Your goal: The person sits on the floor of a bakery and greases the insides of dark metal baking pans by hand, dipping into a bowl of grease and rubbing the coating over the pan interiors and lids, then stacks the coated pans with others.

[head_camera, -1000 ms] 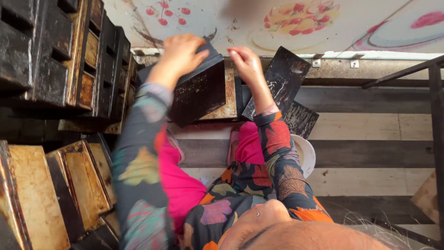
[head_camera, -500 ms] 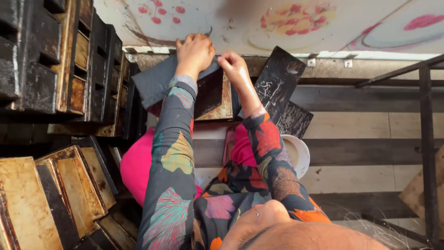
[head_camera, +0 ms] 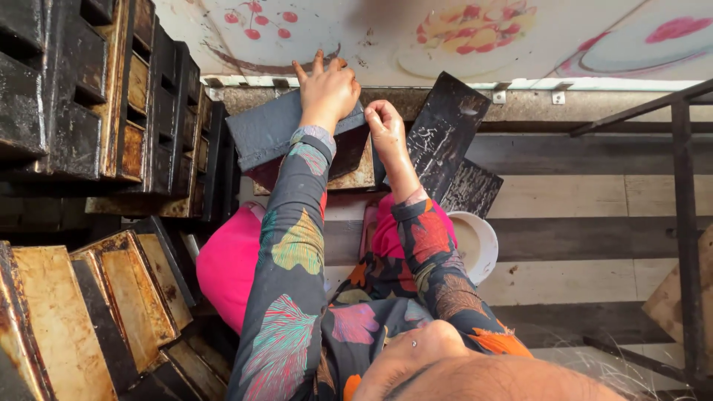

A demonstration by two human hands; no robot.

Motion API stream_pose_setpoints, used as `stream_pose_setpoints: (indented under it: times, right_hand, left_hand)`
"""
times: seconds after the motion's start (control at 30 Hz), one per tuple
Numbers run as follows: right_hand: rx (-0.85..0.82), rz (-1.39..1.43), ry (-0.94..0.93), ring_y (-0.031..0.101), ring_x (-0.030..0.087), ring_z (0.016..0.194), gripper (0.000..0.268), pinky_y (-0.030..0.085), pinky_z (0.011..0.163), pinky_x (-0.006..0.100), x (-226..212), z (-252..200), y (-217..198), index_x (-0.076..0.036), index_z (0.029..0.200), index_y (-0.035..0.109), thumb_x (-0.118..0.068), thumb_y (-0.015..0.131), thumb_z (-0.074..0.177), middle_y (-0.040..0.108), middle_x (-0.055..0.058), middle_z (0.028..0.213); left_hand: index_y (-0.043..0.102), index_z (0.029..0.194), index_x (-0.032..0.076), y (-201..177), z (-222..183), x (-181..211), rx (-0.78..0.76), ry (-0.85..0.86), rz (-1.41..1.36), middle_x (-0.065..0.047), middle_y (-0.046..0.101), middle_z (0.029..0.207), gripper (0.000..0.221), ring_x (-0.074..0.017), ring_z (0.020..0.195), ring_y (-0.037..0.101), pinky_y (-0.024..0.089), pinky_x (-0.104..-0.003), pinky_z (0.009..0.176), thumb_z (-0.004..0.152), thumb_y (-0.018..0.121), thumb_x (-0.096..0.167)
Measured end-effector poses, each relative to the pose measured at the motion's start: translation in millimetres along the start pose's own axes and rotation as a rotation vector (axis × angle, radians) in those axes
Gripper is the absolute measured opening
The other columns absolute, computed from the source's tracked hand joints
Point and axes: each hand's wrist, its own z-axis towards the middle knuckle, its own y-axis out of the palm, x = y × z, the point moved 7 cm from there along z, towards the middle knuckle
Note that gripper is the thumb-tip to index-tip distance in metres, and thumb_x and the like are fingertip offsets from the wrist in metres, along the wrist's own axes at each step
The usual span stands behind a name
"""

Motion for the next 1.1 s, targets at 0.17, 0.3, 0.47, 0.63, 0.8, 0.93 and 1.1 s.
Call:
stream_pose_setpoints:
  times: [0.17,0.3,0.47,0.63,0.8,0.93,1.1]
  right_hand:
    - [0.028,0.030,-0.003,0.052,0.004,0.084,0.008,0.045,0.076,0.021,9.2,-18.0,-6.9,-0.003,0.103,0.064,-0.011,0.065,0.101,0.060,-0.005,0.092]
    - [0.097,-0.088,-0.208,0.053,0.008,0.087,0.010,0.048,0.081,0.024,4.5,-63.6,-30.4,-0.005,0.097,0.059,-0.009,0.065,0.103,0.058,-0.001,0.093]
    - [0.156,-0.204,-0.236,0.058,0.016,0.089,0.008,0.049,0.084,0.028,-37.2,-72.9,-15.0,-0.005,0.094,0.062,-0.007,0.068,0.098,0.062,0.006,0.093]
    - [-0.088,-0.418,-0.378,0.058,0.026,0.099,0.023,0.047,0.093,0.035,-46.6,-62.6,-12.5,-0.005,0.098,0.066,-0.027,0.068,0.097,0.067,0.007,0.098]
    - [-0.263,-0.357,-0.430,0.055,0.025,0.096,0.048,0.046,0.090,0.035,-35.5,-72.0,-27.6,-0.004,0.091,0.060,-0.052,0.069,0.093,0.060,0.007,0.094]
    - [-0.279,-0.301,-0.407,0.054,0.024,0.090,0.054,0.046,0.083,0.035,-37.4,-81.1,-30.3,-0.005,0.083,0.057,-0.056,0.073,0.090,0.056,0.007,0.088]
    - [-0.319,-0.350,-0.520,0.054,0.025,0.090,0.050,0.046,0.082,0.037,-65.0,-88.0,-26.7,-0.005,0.079,0.055,-0.049,0.078,0.087,0.057,0.008,0.085]
  left_hand:
    - [0.078,0.100,0.019,-1.8,0.0,6.8,-0.031,0.011,-0.009,-0.001,0.060,0.137,0.026,-0.0389,0.144,0.036,0.007,-0.082,0.109,0.090,0.058,0.033]
    - [0.076,0.105,0.016,2.5,11.2,-17.9,-0.016,-0.007,0.015,-0.005,0.060,0.136,0.029,-0.0419,0.140,0.039,0.010,-0.085,0.104,0.092,0.055,0.031]
    - [0.075,0.111,0.013,18.8,8.3,-31.5,0.003,0.019,0.013,-0.006,0.064,0.135,0.031,-0.0413,0.139,0.045,0.017,-0.083,0.109,0.099,0.053,0.032]
    - [0.076,0.108,0.017,25.1,18.8,-35.6,-0.016,0.005,-0.021,-0.002,0.063,0.139,0.031,-0.0393,0.144,0.041,0.013,-0.082,0.113,0.096,0.053,0.035]
    - [0.065,0.129,0.020,-16.7,-12.3,-21.0,-0.137,0.191,-0.100,-0.011,0.039,0.158,0.062,-0.0450,0.150,0.017,0.003,-0.085,0.108,0.084,0.067,0.063]
    - [0.042,0.151,0.033,-43.0,-71.1,-41.6,-0.301,0.274,0.154,-0.007,0.027,0.163,0.098,-0.0439,0.149,0.013,0.009,-0.082,0.104,0.064,0.082,0.055]
    - [0.051,0.152,0.037,-38.7,-41.8,-108.7,-0.194,0.174,0.011,-0.003,0.035,0.166,0.067,-0.0395,0.151,0.027,0.014,-0.080,0.110,0.089,0.067,0.019]
